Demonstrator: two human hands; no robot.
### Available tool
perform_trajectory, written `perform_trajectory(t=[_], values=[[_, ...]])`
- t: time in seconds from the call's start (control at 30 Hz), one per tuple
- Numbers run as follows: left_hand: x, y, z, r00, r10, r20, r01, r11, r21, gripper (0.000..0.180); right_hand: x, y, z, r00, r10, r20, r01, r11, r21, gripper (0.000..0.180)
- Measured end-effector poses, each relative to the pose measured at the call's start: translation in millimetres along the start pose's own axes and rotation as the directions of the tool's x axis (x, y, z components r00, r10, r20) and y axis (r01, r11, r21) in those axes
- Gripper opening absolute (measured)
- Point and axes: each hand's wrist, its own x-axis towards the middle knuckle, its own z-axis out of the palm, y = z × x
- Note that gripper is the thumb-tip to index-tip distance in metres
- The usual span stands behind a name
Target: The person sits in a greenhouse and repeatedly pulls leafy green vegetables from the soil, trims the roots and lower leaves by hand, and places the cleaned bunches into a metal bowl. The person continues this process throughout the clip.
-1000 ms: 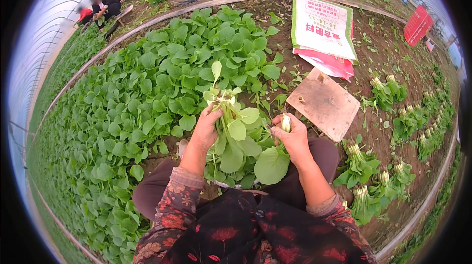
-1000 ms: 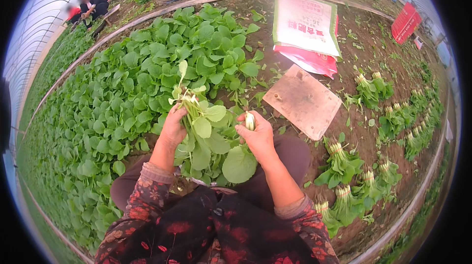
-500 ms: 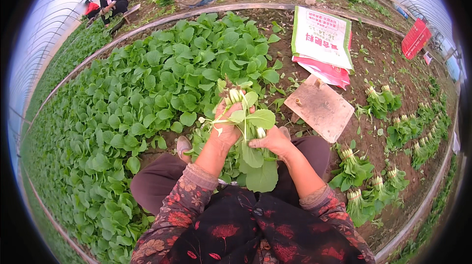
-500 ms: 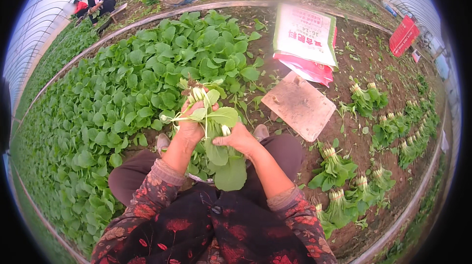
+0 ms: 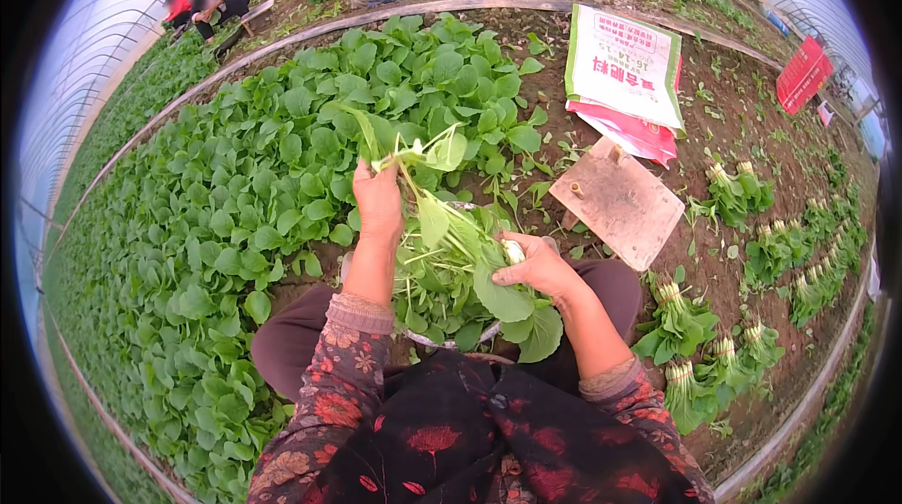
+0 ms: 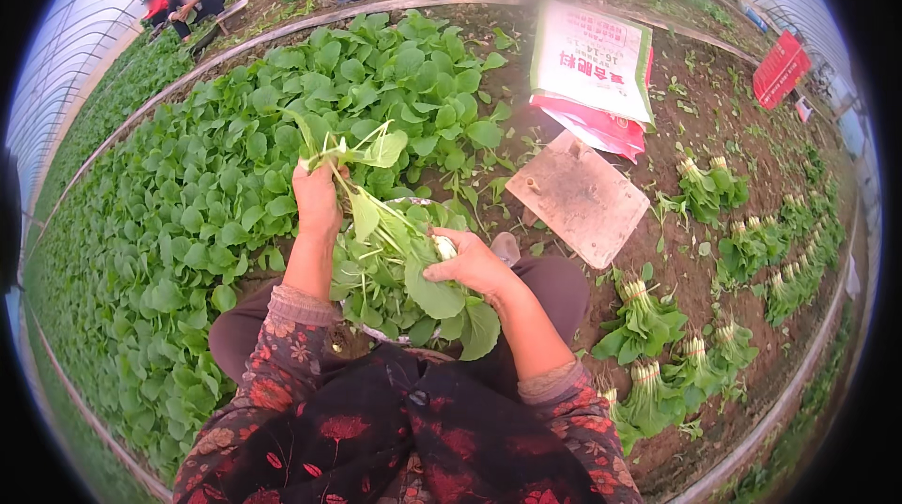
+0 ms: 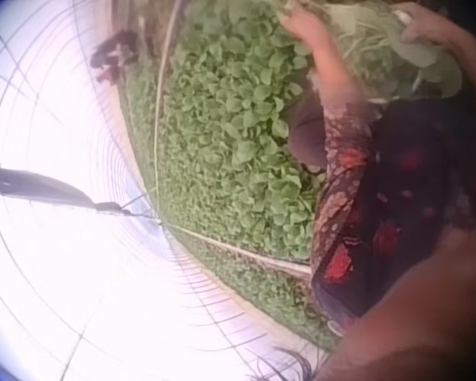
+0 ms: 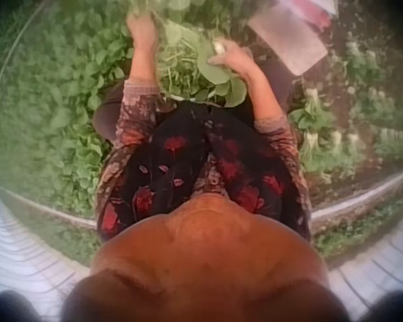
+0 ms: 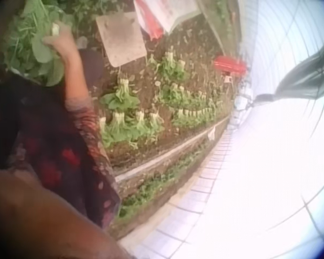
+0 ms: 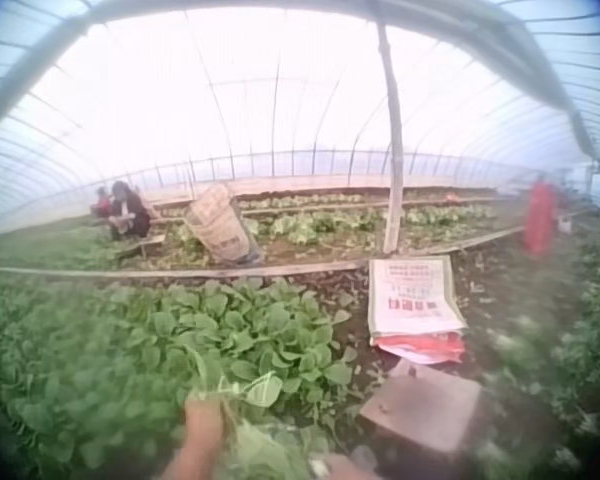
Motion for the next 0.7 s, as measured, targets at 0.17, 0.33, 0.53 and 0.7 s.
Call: perform_trajectory(t=[0.17,0.33,0.53,0.7], values=[[31.1,-46.2,-72.3,0.988,-0.142,-0.063,0.155,0.877,0.454,0.027,-0.8,5.7,-9.0,0.999,-0.051,0.020,0.045,0.978,0.204,0.058],[-24.0,-76.0,-106.3,0.696,-0.528,0.487,-0.413,0.261,0.873,0.072,2.9,8.3,-14.8,0.993,-0.082,-0.083,0.104,0.946,0.307,0.061],[-42.6,-19.1,-33.0,0.566,-0.677,0.470,0.628,0.724,0.287,0.046,5.2,1.5,-3.0,0.993,-0.097,-0.063,0.112,0.940,0.322,0.058],[-64.7,-5.3,27.3,0.700,-0.378,0.606,0.491,0.871,-0.024,0.024,17.4,8.6,4.9,1.000,0.019,-0.011,-0.016,0.972,0.236,0.057]])
